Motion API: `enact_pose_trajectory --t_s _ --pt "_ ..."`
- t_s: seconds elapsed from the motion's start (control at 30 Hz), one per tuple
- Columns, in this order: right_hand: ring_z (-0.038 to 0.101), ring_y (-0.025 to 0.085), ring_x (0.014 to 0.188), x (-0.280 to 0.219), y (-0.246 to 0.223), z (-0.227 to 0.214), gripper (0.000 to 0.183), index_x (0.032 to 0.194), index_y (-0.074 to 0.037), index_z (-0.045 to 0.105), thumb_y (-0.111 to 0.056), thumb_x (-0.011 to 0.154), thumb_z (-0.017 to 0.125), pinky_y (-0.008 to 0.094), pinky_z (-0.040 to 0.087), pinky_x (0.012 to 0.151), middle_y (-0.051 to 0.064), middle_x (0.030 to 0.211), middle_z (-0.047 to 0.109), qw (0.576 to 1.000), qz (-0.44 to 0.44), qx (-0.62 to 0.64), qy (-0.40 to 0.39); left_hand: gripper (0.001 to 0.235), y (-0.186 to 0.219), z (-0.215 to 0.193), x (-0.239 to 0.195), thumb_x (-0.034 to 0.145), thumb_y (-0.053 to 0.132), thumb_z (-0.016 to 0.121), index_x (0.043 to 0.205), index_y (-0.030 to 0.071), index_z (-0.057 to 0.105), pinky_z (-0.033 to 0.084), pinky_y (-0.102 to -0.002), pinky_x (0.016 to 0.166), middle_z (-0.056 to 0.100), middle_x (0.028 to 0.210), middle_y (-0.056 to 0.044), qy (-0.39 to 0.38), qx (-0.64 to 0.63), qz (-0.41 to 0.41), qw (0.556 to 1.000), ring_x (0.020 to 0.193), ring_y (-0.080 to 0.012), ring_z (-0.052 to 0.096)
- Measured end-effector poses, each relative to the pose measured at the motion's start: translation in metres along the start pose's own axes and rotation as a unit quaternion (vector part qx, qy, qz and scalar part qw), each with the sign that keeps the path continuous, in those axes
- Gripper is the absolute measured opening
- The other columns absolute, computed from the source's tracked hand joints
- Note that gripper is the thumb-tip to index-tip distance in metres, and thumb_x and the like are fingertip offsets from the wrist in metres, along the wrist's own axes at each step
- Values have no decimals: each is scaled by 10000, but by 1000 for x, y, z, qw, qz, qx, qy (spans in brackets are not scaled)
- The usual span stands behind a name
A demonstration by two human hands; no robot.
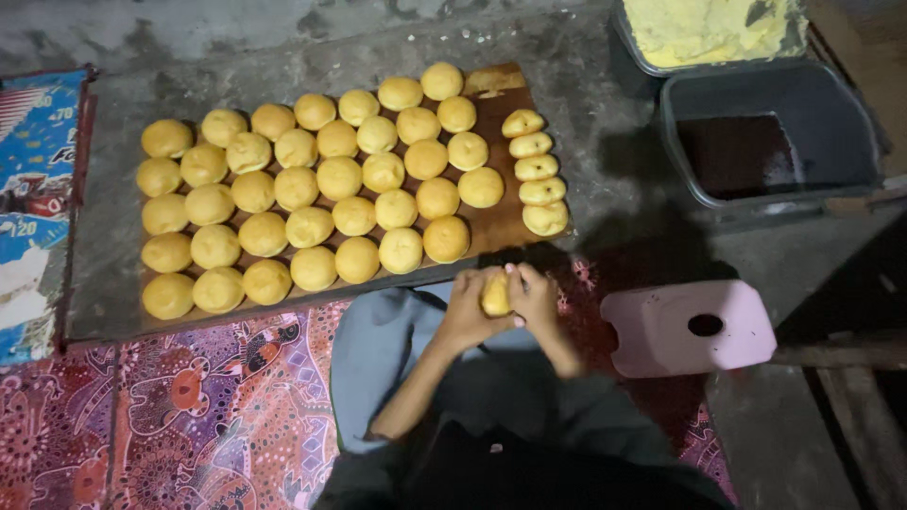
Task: The person sits on the floor and uses a small metal tool to poke a hole in the center of each round yellow bun. The person picks up buns one at a time, pokes them, and places them in a separate pile on the wooden board.
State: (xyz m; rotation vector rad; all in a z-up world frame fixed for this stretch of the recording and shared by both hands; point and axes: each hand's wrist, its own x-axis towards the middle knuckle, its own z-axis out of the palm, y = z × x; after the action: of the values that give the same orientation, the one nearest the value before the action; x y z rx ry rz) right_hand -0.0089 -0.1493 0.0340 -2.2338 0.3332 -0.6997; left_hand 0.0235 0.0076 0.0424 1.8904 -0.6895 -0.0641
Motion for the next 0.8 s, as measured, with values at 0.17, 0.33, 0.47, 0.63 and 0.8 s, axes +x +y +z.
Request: enact_pose_trajectory --t_s 0.17,0.33,0.47,0.63,0.8 --pt "633 334 604 35 17 -55 198 839 -69 709 -214 964 659 446 484 583 174 679 661 997 65 -23 -41 950 -14 -6 46 642 330 937 1452 124 485 478 -416 1083 650 1305 -121 -154 -95 -72 981 1208 -287 615" --pt "608 150 734 37 55 -114 222 965 -33 715 -233 1043 660 371 496 691 94 800 676 989 103 21 99 907 -54 -6 116 695 230 871 1495 131 454 441 -444 1124 601 1375 -144 -219 -72 33 973 1303 -318 558" --pt "498 111 695 25 77 -130 332 844 -8 662 -271 1047 668 359 438 619 60 729 606 950 288 41 116 881 -63 9 159 673 196 891 1455 225 487 316 -535 1139 518 1522 -100 -247 169 179 937 1403 -358 407" --pt "467 132 655 11 93 -131 371 825 4 648 -283 1059 655 361 396 585 44 711 593 955 277 25 100 1026 -54 23 163 606 285 929 1500 265 426 245 -627 1081 246 1644 -156 -321 311 57 893 1434 -430 205" --pt "521 105 651 3 102 -125 313 865 -22 704 -275 1039 643 330 439 585 27 718 620 952 294 40 79 972 -60 34 154 645 307 909 1490 195 441 333 -573 1129 361 1546 -178 -195 263 76 942 1425 -431 304"
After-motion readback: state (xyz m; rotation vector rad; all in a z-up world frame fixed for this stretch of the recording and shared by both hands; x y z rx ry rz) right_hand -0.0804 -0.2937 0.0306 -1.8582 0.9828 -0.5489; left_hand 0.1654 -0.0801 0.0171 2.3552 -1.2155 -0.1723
